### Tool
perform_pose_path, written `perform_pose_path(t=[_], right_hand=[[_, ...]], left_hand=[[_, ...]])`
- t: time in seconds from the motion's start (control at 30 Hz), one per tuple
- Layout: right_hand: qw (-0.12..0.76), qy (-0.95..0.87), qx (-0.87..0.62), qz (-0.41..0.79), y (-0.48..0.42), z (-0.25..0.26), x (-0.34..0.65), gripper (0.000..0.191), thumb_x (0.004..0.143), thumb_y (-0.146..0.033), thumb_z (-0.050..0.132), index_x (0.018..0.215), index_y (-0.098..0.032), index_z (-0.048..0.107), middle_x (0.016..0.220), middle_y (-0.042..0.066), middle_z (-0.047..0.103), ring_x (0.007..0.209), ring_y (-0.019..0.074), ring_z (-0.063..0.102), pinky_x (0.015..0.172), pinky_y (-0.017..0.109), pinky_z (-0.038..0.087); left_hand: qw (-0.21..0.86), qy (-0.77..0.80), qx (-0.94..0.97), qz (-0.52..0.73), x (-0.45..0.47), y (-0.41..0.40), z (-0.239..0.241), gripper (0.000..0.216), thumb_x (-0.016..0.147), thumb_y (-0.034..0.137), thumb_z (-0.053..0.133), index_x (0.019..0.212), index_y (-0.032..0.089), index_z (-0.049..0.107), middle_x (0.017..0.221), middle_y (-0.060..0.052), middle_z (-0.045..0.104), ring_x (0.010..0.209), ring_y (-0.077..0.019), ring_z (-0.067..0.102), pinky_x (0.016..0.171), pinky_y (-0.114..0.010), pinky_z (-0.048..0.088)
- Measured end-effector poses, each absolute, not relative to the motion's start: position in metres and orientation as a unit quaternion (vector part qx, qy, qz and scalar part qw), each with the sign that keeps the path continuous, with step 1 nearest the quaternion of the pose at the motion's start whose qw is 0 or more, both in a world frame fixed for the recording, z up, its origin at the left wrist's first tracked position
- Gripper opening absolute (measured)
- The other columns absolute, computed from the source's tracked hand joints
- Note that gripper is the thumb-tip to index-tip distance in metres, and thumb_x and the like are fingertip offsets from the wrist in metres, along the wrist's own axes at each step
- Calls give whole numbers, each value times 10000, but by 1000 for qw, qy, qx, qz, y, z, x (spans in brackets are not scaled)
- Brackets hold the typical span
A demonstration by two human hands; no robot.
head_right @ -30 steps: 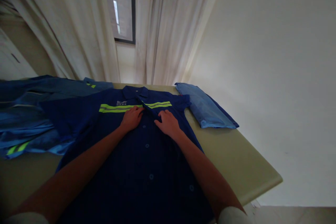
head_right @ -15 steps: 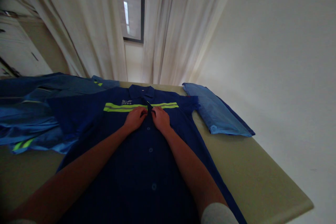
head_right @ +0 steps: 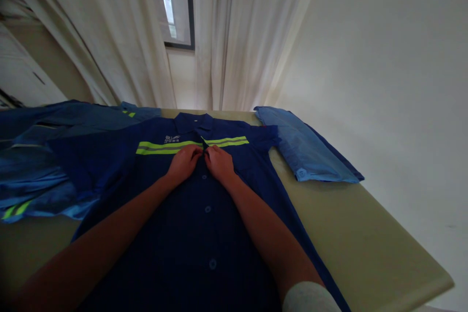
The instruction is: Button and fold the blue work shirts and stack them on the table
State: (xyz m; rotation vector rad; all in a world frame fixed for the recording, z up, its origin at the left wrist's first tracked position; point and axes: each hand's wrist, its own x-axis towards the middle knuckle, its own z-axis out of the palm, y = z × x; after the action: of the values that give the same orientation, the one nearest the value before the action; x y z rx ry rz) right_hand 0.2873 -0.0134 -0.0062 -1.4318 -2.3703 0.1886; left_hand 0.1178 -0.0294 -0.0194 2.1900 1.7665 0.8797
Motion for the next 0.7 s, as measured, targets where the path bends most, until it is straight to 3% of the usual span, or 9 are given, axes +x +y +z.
perform_pose_path(t=[0.17, 0.4, 0.7], right_hand=[[225, -844, -481, 74, -12, -10, 290, 227, 1090, -262, 482, 1175, -221, 689, 1159, 83, 723, 1111, 231, 653, 965, 312, 481], [225, -847, -474, 87, -15, -7, 288, 166, 1048, -247, 569, 1149, -198, 691, 1156, 80, 731, 1085, 226, 668, 967, 302, 486], [219, -841, -488, 83, -13, -8, 286, 196, 1056, -230, 543, 1168, -201, 701, 1158, 90, 731, 1078, 225, 679, 958, 309, 491]], left_hand=[[-2, 584, 768, 262, 123, -40, -16, 221, 1044, 172, 466, 1095, 221, 676, 1149, -119, 686, 1131, -290, 631, 1009, -403, 506], [60, 600, 751, 271, 123, -37, -13, 148, 1024, 142, 513, 1060, 206, 641, 1107, -105, 716, 1066, -271, 666, 956, -384, 516], [73, 555, 769, 309, 121, -29, -21, 152, 992, 105, 485, 986, 212, 594, 1019, -111, 709, 995, -294, 667, 916, -427, 526]])
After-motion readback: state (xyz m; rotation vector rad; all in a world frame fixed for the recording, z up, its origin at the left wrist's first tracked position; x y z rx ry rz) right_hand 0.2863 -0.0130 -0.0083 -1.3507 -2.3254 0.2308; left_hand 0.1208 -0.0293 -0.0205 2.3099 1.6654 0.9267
